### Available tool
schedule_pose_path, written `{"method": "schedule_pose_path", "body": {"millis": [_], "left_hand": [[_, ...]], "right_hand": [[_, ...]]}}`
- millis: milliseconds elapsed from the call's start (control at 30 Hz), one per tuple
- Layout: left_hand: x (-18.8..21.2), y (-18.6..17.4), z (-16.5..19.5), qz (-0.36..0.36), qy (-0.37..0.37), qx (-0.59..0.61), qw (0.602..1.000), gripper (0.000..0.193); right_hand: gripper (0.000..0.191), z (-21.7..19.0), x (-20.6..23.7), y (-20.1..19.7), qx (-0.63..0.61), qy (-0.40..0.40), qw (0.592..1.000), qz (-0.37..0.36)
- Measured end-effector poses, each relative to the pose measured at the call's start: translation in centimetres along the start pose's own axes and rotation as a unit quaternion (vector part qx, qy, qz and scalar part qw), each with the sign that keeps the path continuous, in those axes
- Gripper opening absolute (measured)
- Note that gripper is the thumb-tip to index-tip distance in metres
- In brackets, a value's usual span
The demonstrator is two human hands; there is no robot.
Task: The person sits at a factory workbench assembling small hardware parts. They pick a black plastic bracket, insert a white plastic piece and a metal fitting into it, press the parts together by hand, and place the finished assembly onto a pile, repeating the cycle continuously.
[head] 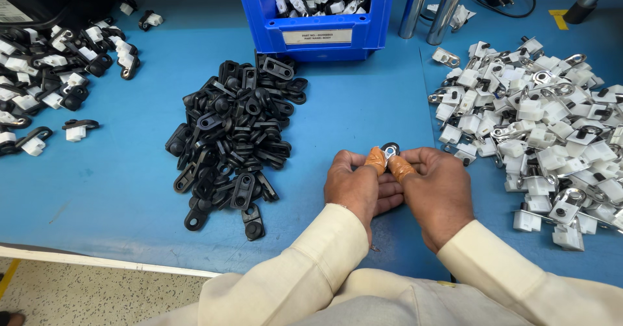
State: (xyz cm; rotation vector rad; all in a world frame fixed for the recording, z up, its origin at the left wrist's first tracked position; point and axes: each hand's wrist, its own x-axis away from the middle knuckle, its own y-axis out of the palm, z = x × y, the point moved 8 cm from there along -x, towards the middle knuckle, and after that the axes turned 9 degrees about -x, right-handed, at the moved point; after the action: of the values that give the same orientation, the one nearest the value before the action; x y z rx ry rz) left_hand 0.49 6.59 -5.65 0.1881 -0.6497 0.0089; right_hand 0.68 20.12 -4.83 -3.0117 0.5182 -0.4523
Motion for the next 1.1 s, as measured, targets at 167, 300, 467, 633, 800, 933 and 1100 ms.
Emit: {"method": "schedule_pose_path", "body": {"millis": [167,300,467,633,800,933,1100], "left_hand": [[0.3,-0.1,0.1,-0.024,-0.023,-0.010,0.999,0.020],[1.0,-0.9,-0.2,-0.042,-0.060,-0.059,0.996,0.017],[1.2,-1.1,-1.0,-0.037,-0.079,-0.048,0.995,0.013],[0.8,-0.6,-1.2,-0.040,-0.053,-0.010,0.998,0.012],[1.0,-0.8,-1.1,0.012,-0.034,-0.035,0.999,0.004],[1.3,-1.0,-1.0,0.030,-0.042,-0.052,0.997,0.005],[1.6,-0.4,-1.1,-0.004,-0.051,-0.036,0.998,0.005]], "right_hand": [[0.023,0.2,0.4,0.3,-0.075,0.050,0.994,-0.062],[0.030,0.4,0.3,-0.4,-0.087,0.063,0.991,-0.080],[0.029,0.9,-0.2,-0.6,-0.074,0.057,0.992,-0.083],[0.029,0.9,-0.4,-1.0,-0.086,0.040,0.992,-0.079],[0.038,0.7,0.5,-1.1,-0.012,-0.027,0.998,-0.060],[0.044,0.0,1.2,-1.4,0.029,-0.061,0.994,-0.081],[0.032,1.1,1.0,-2.1,-0.088,0.074,0.990,-0.082]]}}
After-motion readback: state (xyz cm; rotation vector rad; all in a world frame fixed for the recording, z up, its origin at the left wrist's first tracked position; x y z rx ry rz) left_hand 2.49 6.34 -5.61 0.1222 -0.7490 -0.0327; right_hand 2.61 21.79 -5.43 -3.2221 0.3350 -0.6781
